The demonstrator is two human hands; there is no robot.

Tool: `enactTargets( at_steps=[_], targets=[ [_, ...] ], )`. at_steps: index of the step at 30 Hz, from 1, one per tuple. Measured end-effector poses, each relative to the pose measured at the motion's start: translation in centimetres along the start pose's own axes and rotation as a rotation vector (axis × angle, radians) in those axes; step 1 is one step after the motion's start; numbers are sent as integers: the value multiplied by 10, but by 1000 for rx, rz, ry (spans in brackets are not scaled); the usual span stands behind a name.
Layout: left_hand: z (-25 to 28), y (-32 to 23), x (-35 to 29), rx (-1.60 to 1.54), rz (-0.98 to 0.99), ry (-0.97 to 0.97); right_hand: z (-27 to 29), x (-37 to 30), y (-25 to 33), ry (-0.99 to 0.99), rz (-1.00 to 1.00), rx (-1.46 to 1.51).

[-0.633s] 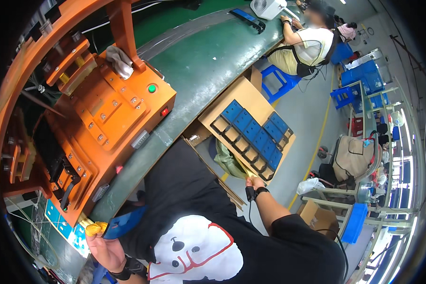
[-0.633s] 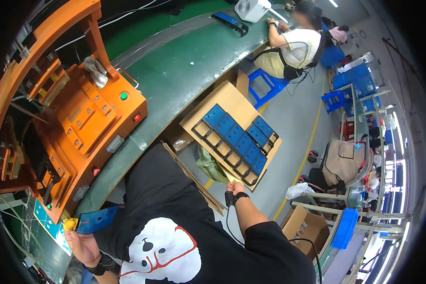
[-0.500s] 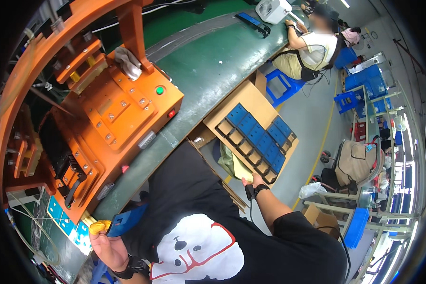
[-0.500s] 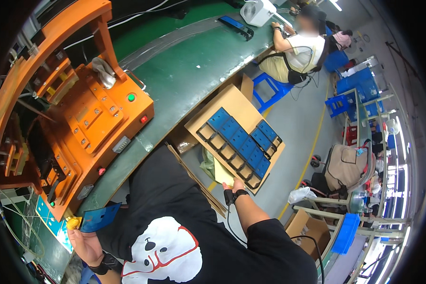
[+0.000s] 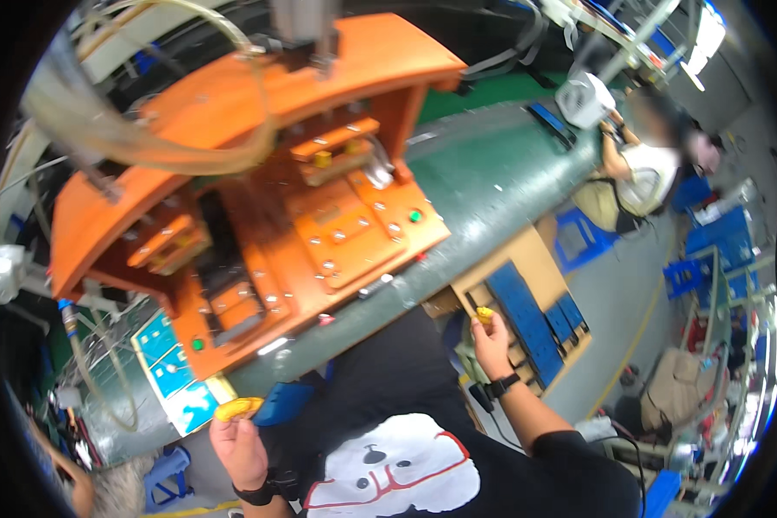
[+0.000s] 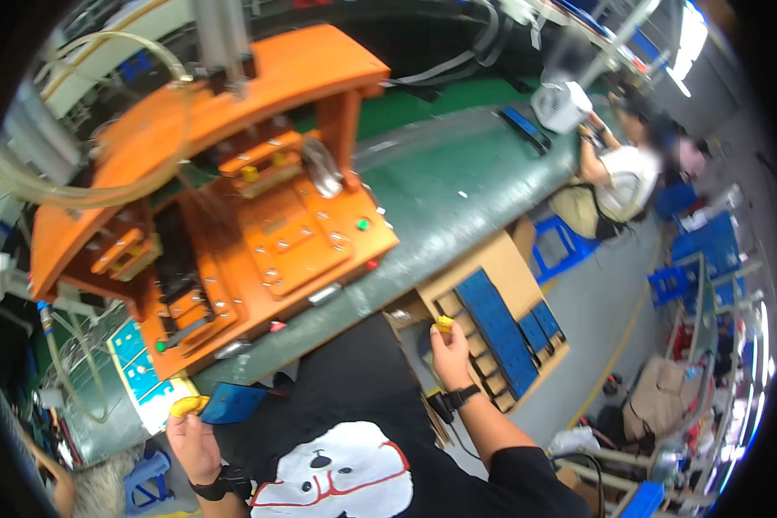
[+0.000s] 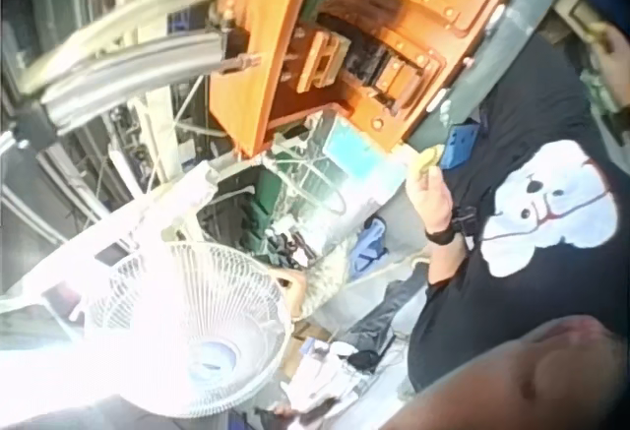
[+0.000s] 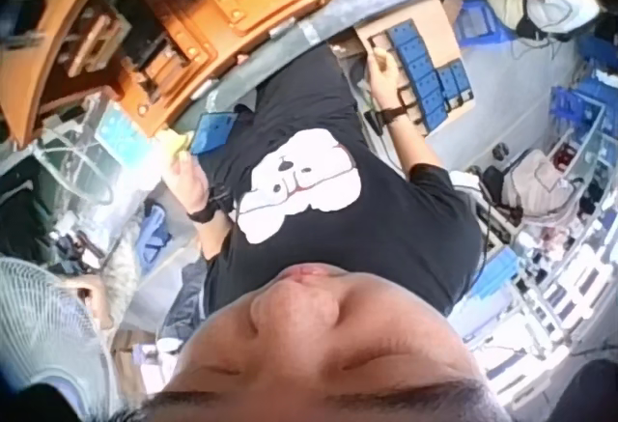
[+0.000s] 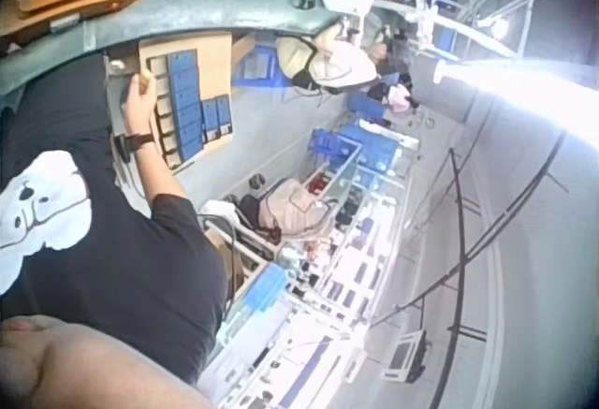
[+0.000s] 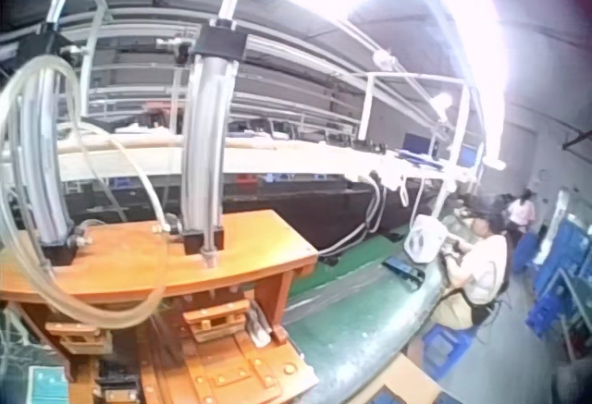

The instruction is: Assemble small plastic components using a pneumatic press machine and organize them into a box.

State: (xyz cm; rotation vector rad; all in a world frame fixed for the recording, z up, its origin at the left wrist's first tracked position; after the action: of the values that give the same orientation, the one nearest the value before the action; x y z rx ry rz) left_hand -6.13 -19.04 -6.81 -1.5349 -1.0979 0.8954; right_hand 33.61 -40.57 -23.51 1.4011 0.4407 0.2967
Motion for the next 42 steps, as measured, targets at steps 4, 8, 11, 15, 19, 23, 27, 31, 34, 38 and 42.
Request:
enactTargets(
  at_steps=[4,8,11,15,19,23,27,31,34,38,42],
  targets=[
    [1,-16,12,176,-57,102,-104,-16,186,472,838,-176],
    [-5,-34,30,378,3,168,-209,-53,265,751,1188,-216],
    [8,-41,40,561,-24,100,-250,-54,270,813,1320,-290],
    [30,-48,56,609,-51,132,-258,-39,281,862,1515,-236],
    [18,-88,101,568,-145,187,-212,-18,325,528,1490,97],
    [17,-84,159,736,-170,227,-130,24,275,418,499,522],
    [-23,-78,202,1047,-319,249,-43,67,206,106,207,988],
    [-12,-48,248,1599,-201,306,22,85,127,-93,-32,1177],
    [13,-33,267,1165,-260,299,49,101,72,-191,-103,1251],
    [37,-8,278,420,14,246,37,133,40,-234,-140,1225],
    [19,-23,270,1461,-487,324,19,175,45,-154,-167,1190]
  ],
)
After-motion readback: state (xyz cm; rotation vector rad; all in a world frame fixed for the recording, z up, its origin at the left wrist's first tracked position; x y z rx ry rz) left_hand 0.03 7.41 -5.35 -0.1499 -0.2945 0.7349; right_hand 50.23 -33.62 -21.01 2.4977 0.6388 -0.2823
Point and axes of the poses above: each hand's wrist, its own x-axis towards the middle knuckle, its own z-axis out of the back of the hand, y = z × x, the point moved 2 cm from there along x, towards the middle knuckle, and after that the axes turned 8 degrees about x, right-handed, at the moved point
